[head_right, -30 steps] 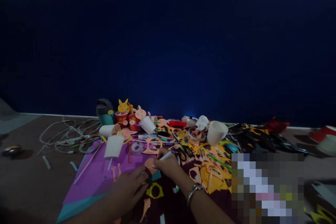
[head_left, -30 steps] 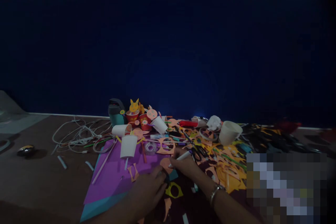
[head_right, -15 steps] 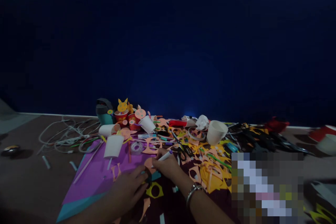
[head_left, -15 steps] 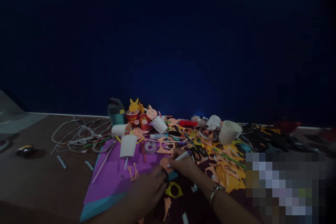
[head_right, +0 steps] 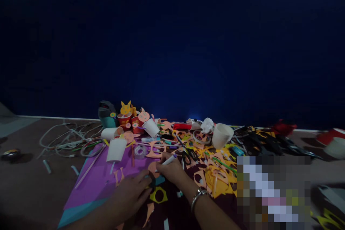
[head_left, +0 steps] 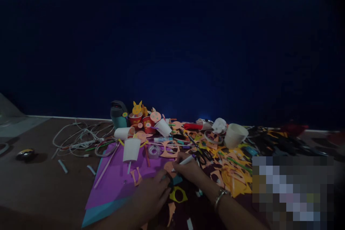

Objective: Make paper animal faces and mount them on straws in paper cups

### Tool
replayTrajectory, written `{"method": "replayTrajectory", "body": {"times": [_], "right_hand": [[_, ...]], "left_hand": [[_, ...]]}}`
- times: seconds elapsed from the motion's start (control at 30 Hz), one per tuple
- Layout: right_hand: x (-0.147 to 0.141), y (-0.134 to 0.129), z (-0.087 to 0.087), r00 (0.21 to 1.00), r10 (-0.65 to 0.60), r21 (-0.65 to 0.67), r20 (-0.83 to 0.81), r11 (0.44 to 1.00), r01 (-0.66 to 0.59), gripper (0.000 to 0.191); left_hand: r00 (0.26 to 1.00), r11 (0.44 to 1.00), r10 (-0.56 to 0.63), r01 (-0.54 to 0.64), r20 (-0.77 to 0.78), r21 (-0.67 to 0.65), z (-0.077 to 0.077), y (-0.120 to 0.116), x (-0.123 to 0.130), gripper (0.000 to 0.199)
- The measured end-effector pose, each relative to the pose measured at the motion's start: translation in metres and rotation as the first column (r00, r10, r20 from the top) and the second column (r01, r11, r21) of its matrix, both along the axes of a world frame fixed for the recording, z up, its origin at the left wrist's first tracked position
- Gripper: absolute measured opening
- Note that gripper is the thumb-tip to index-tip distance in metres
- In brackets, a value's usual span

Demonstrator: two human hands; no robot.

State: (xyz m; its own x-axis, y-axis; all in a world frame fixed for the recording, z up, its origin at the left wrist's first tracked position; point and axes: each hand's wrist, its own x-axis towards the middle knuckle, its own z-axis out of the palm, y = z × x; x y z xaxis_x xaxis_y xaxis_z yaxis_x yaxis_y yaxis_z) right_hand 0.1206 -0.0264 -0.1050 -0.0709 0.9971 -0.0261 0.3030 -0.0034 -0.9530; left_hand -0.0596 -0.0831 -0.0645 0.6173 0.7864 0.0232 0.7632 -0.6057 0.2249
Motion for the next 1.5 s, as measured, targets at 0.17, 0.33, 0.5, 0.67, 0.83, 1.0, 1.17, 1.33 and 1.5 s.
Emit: {"method": "replayTrajectory", "body": {"times": [0.17,0.33,0.5,0.67,0.83,1.0,1.17,1.33,1.5], "right_hand": [[-0.001,0.000,0.001,1.000,0.006,-0.004,-0.004,1.000,-0.006,0.010],[0.000,0.000,-0.002,1.000,0.003,0.009,-0.011,1.000,-0.003,0.010],[-0.001,-0.001,0.002,1.000,0.006,-0.013,-0.015,1.000,-0.006,0.013],[-0.001,-0.001,0.012,0.998,-0.057,-0.020,-0.003,0.998,0.057,0.012],[-0.001,-0.001,0.013,0.999,-0.050,-0.016,-0.011,0.999,0.050,0.013],[-0.001,-0.001,0.005,0.999,-0.031,-0.019,-0.014,0.999,0.030,0.011],[-0.001,-0.002,0.003,1.000,-0.009,-0.015,-0.001,1.000,0.009,0.010],[-0.001,-0.001,0.001,0.999,-0.034,-0.003,0.042,0.999,0.034,0.011],[-0.001,-0.002,0.008,0.997,-0.050,-0.001,0.051,0.999,0.051,0.011]], "left_hand": [[1.000,1.000,0.007,-0.007,-0.003,0.007,-0.001,0.000,-0.001,0.022],[1.000,1.000,0.004,-0.003,-0.007,0.013,-0.001,0.000,-0.001,0.022],[1.000,1.000,0.016,-0.016,-0.010,0.019,-0.001,0.000,0.000,0.021],[1.000,1.000,0.005,-0.005,-0.014,0.019,-0.001,-0.001,-0.001,0.022],[1.000,1.000,0.004,-0.004,-0.030,0.021,-0.001,-0.001,-0.001,0.022],[1.000,0.999,0.011,-0.010,-0.022,0.033,-0.004,0.000,-0.001,0.022],[1.000,1.000,0.001,-0.001,-0.010,0.027,-0.004,0.000,-0.001,0.022],[1.000,1.000,0.004,-0.003,-0.013,0.015,-0.002,0.000,-0.001,0.022],[1.000,1.000,0.006,-0.006,-0.012,0.010,0.000,-0.001,-0.001,0.024]]}}
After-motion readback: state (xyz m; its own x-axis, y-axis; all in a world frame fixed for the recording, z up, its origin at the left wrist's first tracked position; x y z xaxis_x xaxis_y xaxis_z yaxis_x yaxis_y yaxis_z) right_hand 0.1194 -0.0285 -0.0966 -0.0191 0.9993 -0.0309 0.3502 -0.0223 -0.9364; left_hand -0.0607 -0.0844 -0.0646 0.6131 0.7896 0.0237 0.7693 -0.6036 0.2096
